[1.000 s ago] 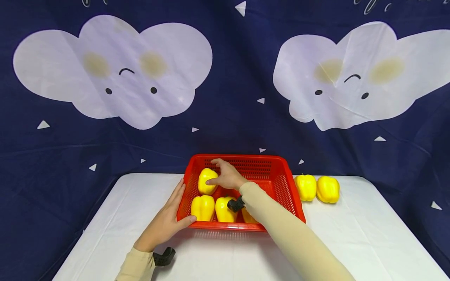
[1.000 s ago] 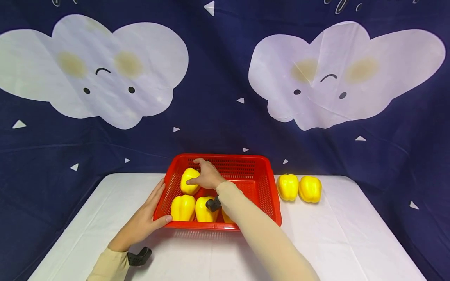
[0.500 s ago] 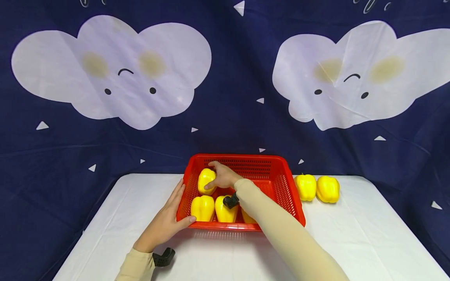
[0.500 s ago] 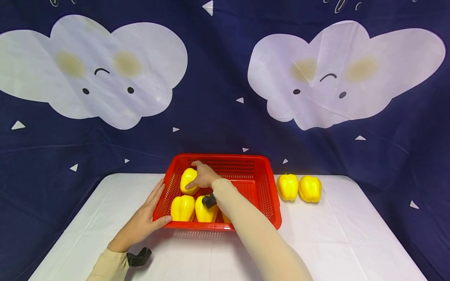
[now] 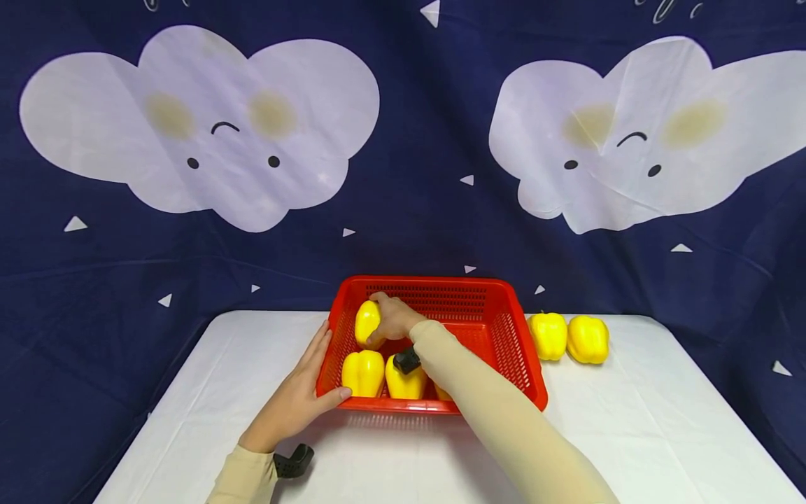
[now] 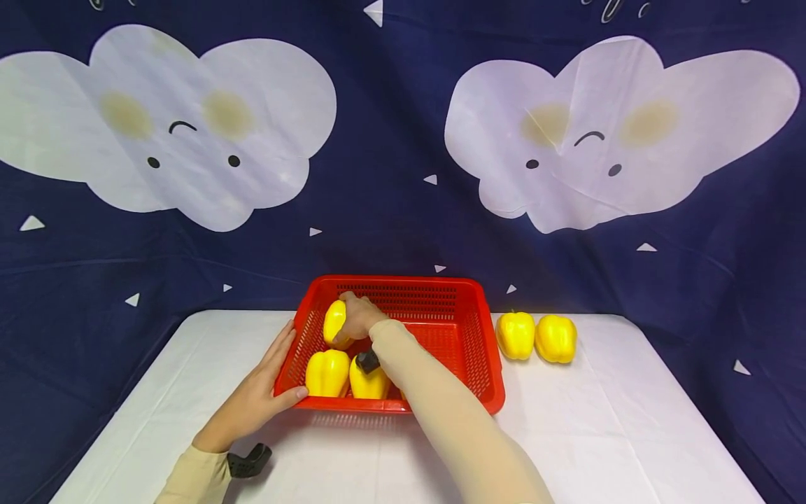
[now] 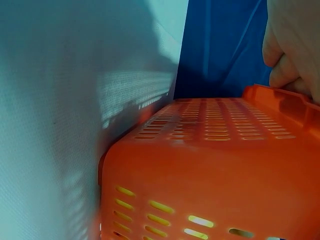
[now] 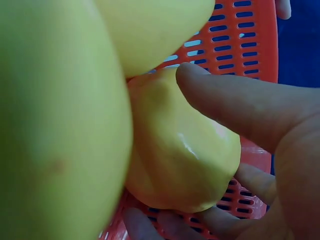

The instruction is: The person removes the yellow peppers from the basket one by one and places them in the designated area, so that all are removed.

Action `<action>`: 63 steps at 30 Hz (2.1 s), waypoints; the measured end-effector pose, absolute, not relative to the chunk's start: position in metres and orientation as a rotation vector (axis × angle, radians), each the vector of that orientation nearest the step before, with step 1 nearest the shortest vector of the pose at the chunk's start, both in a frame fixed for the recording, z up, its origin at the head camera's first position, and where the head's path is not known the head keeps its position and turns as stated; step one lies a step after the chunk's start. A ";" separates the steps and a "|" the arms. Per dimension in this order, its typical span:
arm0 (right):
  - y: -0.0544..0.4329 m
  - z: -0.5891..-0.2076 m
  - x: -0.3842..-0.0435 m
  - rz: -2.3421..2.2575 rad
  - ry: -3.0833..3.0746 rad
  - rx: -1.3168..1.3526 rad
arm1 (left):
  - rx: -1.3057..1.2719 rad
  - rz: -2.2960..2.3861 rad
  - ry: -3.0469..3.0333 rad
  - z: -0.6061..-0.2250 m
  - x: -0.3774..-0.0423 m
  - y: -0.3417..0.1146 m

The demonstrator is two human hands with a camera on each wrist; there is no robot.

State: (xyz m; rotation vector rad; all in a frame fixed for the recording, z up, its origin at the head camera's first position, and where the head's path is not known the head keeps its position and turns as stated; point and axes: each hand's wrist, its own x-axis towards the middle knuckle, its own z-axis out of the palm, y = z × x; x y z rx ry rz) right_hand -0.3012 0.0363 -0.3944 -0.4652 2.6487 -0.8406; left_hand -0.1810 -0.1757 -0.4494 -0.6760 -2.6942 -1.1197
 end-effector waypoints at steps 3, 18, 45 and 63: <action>0.035 -0.395 -0.302 -0.821 2.649 -0.456 | -0.672 -1.111 -2.700 -0.450 -0.181 -0.177; 0.033 -0.401 -0.312 -0.756 2.642 -0.455 | -0.669 -1.096 -2.698 -0.451 -0.181 -0.177; 0.032 -0.399 -0.310 -0.631 2.666 -0.432 | -0.674 -1.123 -2.695 -0.449 -0.180 -0.176; 0.037 -0.387 -0.300 -0.783 2.707 -0.483 | -0.686 -1.128 -2.687 -0.449 -0.180 -0.177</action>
